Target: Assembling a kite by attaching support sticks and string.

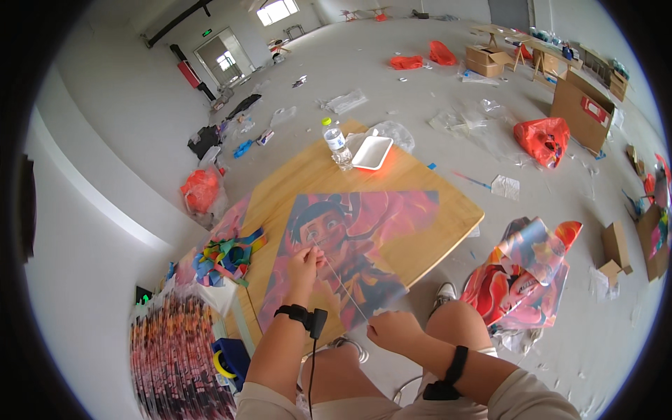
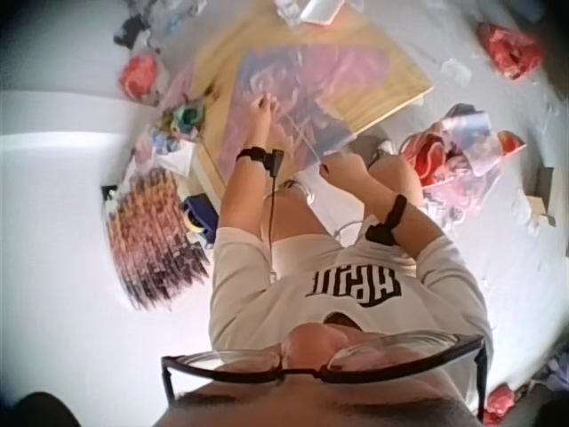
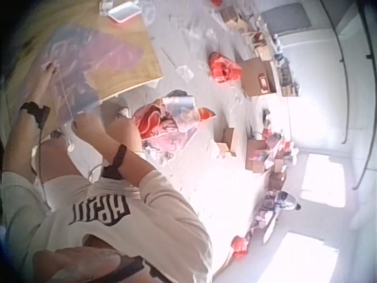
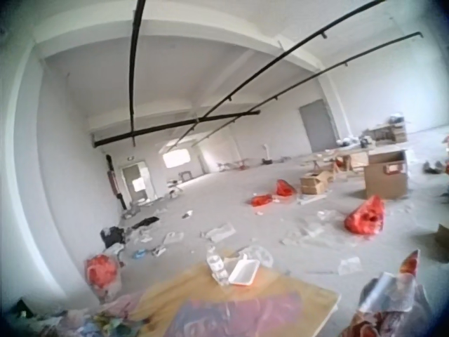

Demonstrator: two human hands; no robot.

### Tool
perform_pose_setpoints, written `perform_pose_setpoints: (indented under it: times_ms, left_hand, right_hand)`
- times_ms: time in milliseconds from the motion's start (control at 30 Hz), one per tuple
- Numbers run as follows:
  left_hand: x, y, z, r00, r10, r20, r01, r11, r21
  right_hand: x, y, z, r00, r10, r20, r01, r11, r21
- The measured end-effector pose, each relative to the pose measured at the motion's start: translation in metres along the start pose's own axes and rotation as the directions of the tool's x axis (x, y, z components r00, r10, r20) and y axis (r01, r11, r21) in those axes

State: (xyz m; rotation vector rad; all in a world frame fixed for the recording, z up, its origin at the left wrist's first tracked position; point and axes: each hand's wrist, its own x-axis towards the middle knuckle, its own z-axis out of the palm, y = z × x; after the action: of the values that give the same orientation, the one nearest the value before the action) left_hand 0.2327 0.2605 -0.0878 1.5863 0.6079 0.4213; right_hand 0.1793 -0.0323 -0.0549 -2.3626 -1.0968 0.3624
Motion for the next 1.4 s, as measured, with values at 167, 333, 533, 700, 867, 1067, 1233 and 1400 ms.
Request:
perform_pose_setpoints:
  times_ms: [167,333,533,700,867,1067,1233,1400]
  left_hand:
    - [0.03,-0.039,0.009,0.826,0.543,0.15,-0.483,0.548,0.683]
    - [0.051,-0.06,-0.002,0.845,0.512,0.155,-0.456,0.539,0.708]
    - [0.071,-0.054,0.008,0.791,0.538,0.291,-0.538,0.387,0.749]
    - [0.067,-0.056,0.008,0.786,0.553,0.275,-0.508,0.327,0.797]
    - [0.059,-0.041,0.013,0.838,0.498,0.223,-0.469,0.45,0.76]
    - [0.06,-0.045,0.007,0.825,0.508,0.247,-0.473,0.381,0.794]
    - [0.06,-0.042,0.008,0.828,0.493,0.268,-0.461,0.325,0.826]
    - [0.06,-0.039,0.012,0.823,0.482,0.301,-0.472,0.287,0.833]
  right_hand:
    - [0.063,0.026,0.024,0.997,0.069,-0.04,-0.071,0.997,-0.04]
    - [0.099,0.034,0.044,0.966,0.011,-0.258,-0.038,0.994,-0.099]
    - [0.11,0.054,0.061,0.956,-0.059,-0.287,0.019,0.99,-0.141]
    - [0.115,0.048,0.024,0.998,-0.036,-0.044,0.034,0.999,-0.04]
    - [0.106,0.062,-0.002,0.965,-0.261,-0.009,0.261,0.962,0.079]
    - [0.106,0.06,-0.003,0.955,-0.295,0.014,0.293,0.954,0.063]
    - [0.11,0.059,0.004,0.97,-0.239,-0.049,0.242,0.968,0.062]
    - [0.11,0.06,0.003,0.973,-0.225,-0.046,0.228,0.971,0.067]
